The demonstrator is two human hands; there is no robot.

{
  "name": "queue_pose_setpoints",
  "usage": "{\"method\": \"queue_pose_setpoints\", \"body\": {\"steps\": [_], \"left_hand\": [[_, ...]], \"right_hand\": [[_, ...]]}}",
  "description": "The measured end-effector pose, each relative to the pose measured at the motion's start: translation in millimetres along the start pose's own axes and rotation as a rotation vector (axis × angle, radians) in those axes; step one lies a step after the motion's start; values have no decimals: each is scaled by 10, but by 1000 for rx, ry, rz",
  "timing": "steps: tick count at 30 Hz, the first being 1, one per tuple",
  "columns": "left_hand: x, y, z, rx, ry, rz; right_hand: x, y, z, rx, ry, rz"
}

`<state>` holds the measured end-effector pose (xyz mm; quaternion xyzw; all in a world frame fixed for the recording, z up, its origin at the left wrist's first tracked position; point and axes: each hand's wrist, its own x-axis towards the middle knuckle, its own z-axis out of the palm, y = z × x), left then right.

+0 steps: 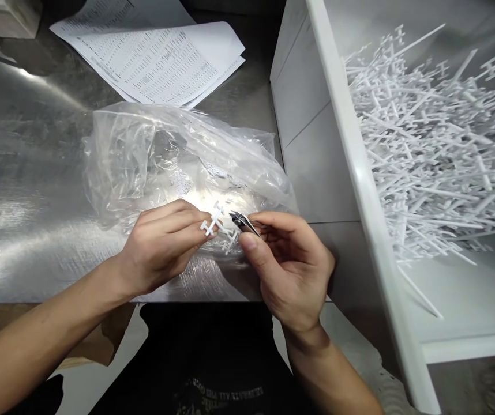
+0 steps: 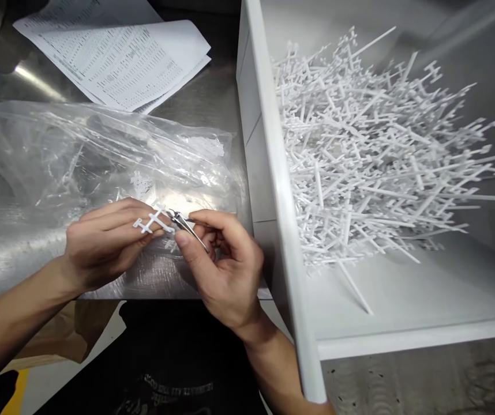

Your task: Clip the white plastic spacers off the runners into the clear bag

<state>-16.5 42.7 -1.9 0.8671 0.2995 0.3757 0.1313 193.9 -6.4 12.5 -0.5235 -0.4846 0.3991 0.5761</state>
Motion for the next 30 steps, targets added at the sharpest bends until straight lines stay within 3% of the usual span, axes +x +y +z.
{"method": "queue_pose_setpoints", "body": {"steps": [18, 25, 30], "left_hand": [[-5, -19, 6, 112, -73, 100], [24, 12, 45, 94, -87, 44], [18, 14, 48, 47, -58, 39]], "right_hand": [[-15, 22, 49, -55, -14, -73], [40, 26, 53, -33, 34, 54], [50, 4, 58, 26, 58, 55]]}}
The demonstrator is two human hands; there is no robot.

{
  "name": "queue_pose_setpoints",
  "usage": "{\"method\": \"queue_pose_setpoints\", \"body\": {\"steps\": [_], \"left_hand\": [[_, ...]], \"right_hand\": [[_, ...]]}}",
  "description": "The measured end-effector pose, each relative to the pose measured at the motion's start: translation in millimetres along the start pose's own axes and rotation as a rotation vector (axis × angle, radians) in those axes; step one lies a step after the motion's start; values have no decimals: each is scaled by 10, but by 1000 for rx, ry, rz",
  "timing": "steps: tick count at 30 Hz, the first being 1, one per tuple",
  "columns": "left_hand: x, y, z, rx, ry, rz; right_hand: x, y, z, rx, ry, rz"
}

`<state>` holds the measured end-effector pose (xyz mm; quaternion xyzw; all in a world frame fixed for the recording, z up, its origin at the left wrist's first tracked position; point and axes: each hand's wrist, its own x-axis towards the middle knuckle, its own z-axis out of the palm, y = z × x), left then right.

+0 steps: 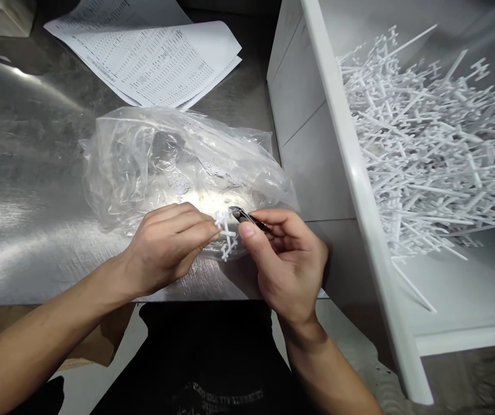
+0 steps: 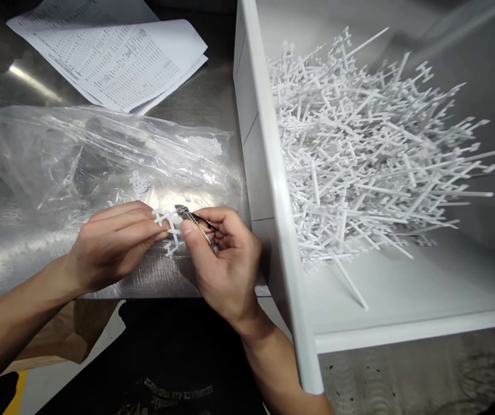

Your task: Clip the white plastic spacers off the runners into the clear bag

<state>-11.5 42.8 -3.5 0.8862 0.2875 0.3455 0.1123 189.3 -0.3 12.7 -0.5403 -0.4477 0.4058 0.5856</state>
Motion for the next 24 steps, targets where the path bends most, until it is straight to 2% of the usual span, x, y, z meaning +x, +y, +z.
{"method": "queue_pose_setpoints", "body": {"steps": [7, 14, 24], "left_hand": [[-1, -1, -24, 0, -26, -13], [2, 9, -17, 9, -37, -31], [-7, 17, -22, 81, -29, 18]], "right_hand": [[-58, -11, -8, 33, -103, -24], [-70, -54, -9, -4, -137, -44], [-66, -31, 15, -23, -106, -49]]}}
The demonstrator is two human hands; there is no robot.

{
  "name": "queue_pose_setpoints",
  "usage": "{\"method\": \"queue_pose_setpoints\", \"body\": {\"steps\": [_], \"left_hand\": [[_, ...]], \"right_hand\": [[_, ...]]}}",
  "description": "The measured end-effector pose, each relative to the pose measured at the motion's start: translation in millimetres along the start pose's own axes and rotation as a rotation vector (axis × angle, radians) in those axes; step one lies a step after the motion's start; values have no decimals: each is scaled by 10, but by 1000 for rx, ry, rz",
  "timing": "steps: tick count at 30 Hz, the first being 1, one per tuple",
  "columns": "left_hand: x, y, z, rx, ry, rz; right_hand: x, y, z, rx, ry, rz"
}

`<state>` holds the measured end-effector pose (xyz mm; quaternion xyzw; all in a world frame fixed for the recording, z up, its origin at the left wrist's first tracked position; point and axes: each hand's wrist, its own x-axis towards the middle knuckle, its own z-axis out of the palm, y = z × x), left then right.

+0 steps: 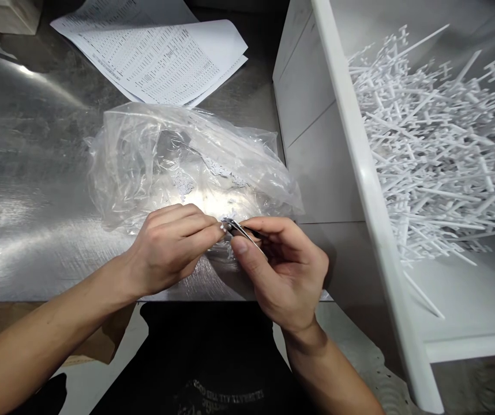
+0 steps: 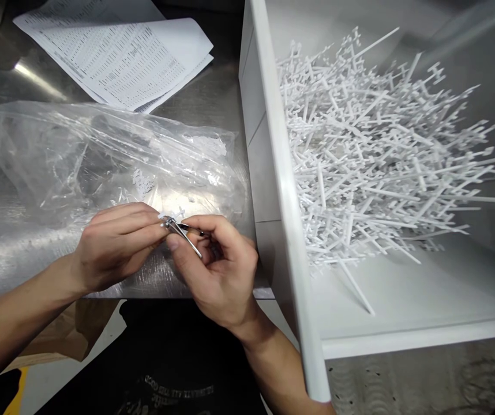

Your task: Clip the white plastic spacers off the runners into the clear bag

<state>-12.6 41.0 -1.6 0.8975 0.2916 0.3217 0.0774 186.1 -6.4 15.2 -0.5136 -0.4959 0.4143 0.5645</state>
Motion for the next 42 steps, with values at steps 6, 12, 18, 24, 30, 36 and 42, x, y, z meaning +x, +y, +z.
{"method": "queue_pose_setpoints", "body": {"steps": [6, 12, 18, 24, 30, 36, 42], "left_hand": [[15, 65, 31, 126, -11, 10], [33, 119, 59, 153, -3, 11], [36, 106, 65, 155, -16, -4], [39, 51, 42, -9, 6, -79], [61, 41, -37, -97, 113, -151], [66, 49, -71, -93, 116, -149], [65, 40, -74, -84, 114, -132]], "right_hand": [[14, 0, 33, -3, 26, -23], [18, 23, 58, 0, 49, -10], [30, 15, 67, -18, 61, 0], [57, -9, 32, 20, 105, 57], [-34, -23, -81, 8, 108, 13], [-62, 0, -110, -75, 138, -1], [-56, 7, -113, -98, 111, 38]]}}
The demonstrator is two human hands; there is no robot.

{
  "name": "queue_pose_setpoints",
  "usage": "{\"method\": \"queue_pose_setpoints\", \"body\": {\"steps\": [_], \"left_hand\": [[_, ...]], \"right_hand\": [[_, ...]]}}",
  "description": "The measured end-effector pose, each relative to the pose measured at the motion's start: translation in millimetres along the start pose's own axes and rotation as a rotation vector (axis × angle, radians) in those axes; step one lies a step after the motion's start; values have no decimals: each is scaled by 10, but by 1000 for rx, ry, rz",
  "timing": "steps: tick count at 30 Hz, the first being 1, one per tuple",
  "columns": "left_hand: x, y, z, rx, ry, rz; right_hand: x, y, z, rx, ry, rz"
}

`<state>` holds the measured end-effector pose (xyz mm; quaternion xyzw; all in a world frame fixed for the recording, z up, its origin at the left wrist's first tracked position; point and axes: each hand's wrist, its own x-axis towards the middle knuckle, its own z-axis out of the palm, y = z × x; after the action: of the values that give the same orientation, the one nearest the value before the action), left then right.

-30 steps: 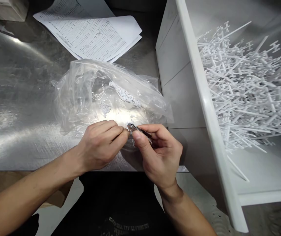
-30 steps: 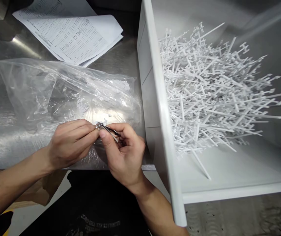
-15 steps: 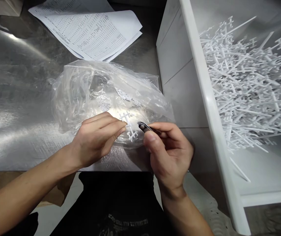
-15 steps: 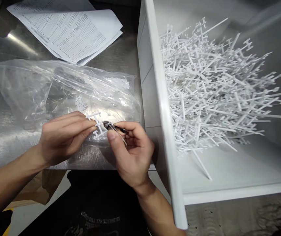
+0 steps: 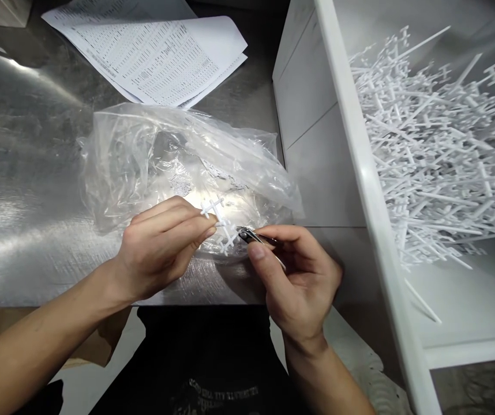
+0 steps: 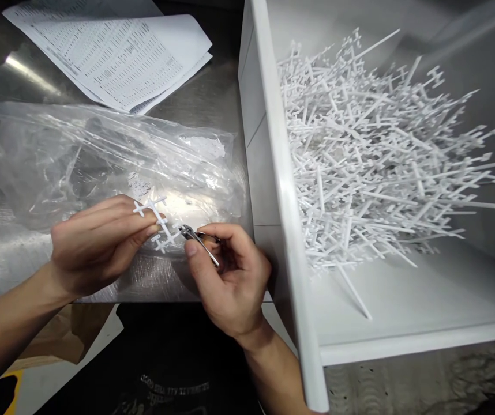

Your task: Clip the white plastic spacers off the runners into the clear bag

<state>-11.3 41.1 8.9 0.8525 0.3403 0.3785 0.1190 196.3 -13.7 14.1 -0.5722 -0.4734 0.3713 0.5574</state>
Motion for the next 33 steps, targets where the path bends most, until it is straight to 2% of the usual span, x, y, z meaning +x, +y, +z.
{"method": "queue_pose_setpoints", "body": {"steps": [11, 17, 25, 30, 33], "left_hand": [[-14, -11, -11, 17, -12, 44], [-24, -19, 9, 26, -8, 37], [-18, -29, 37, 80, -10, -28], [-26, -35, 39, 71, 5, -16], [-25, -30, 39, 62, 3, -16]], "right_hand": [[-21, 14, -14, -4, -33, -6], [6, 35, -23, -59, -68, -77], [58, 12, 19, 5, -22, -14], [12, -12, -7, 67, -140, -32], [2, -11, -16, 75, -159, -53]]}}
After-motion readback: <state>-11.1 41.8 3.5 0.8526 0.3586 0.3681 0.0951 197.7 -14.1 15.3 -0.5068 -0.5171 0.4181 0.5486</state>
